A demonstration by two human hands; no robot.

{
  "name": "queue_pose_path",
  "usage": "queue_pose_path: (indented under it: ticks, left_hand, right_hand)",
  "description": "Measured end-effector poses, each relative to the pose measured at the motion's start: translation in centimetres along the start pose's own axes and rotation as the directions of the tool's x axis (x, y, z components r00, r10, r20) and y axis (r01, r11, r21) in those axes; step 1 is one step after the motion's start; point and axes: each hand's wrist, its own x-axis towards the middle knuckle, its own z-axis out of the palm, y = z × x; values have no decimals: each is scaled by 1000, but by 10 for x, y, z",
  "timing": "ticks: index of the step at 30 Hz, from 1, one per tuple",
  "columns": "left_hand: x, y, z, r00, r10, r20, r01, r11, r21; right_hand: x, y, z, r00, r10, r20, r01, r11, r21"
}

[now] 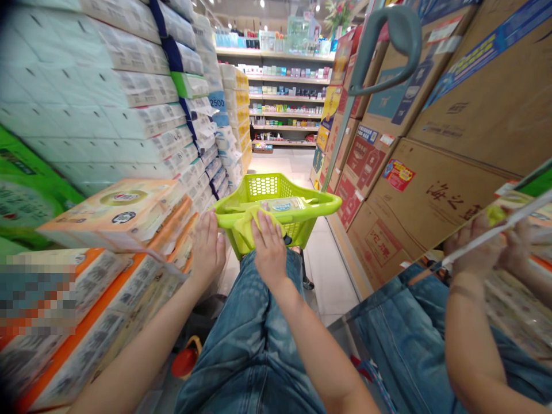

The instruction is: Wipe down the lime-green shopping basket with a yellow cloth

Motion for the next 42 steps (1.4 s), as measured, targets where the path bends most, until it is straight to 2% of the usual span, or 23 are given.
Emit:
queue_pose_path:
  ticks: [4, 5, 7, 9, 12, 15, 20, 27, 31, 35, 38, 42]
  left_hand:
    - [4, 17, -1, 997, -72, -40, 73, 997, 22]
    - [5, 24, 0, 997, -59, -42, 60, 998, 15]
    - [8, 42, 3, 999, 37, -3, -37, 999, 37]
    - [12, 60, 8, 987, 147, 63, -150, 987, 64]
    - [18, 78, 18, 979, 159, 126, -171, 981, 90]
    - [20, 81, 30, 979, 147, 143, -165, 978, 125]
    - [18, 74, 41, 987, 126, 102, -141, 977, 160]
    - [16, 72, 42, 987, 132, 89, -144, 978, 148]
    - [16, 71, 40, 987, 125, 104, -137, 983, 120]
    - [18, 71, 34, 981, 132, 140, -145, 986, 87]
    - [19, 72, 31, 980, 124, 157, -133, 990, 45]
    - [18, 74, 25, 982, 109, 154, -86, 985, -149]
  right_hand:
    - [-11, 60, -22, 988, 132, -75, -136, 989, -61]
    - [-12, 73, -27, 983, 161, -84, -166, 984, -61]
    - [-11, 90, -35, 976, 196, -99, -201, 978, -48]
    - [-9, 95, -38, 969, 221, -111, -225, 974, -25]
    - [-5, 82, -31, 946, 289, -146, -289, 957, 25]
    - [-3, 56, -16, 922, 340, -184, -332, 941, 73]
    - [-3, 31, 2, 957, 219, -191, -217, 976, 31]
    - [2, 23, 2, 984, 105, -145, -109, 994, -23]
    - [3, 31, -5, 989, 95, -116, -92, 995, 35]
    - [1, 40, -24, 995, 94, -46, -81, 972, 222]
    - [-3, 39, -45, 979, 204, -10, -184, 904, 385]
    - [-9, 36, -69, 899, 436, 37, -372, 717, 590]
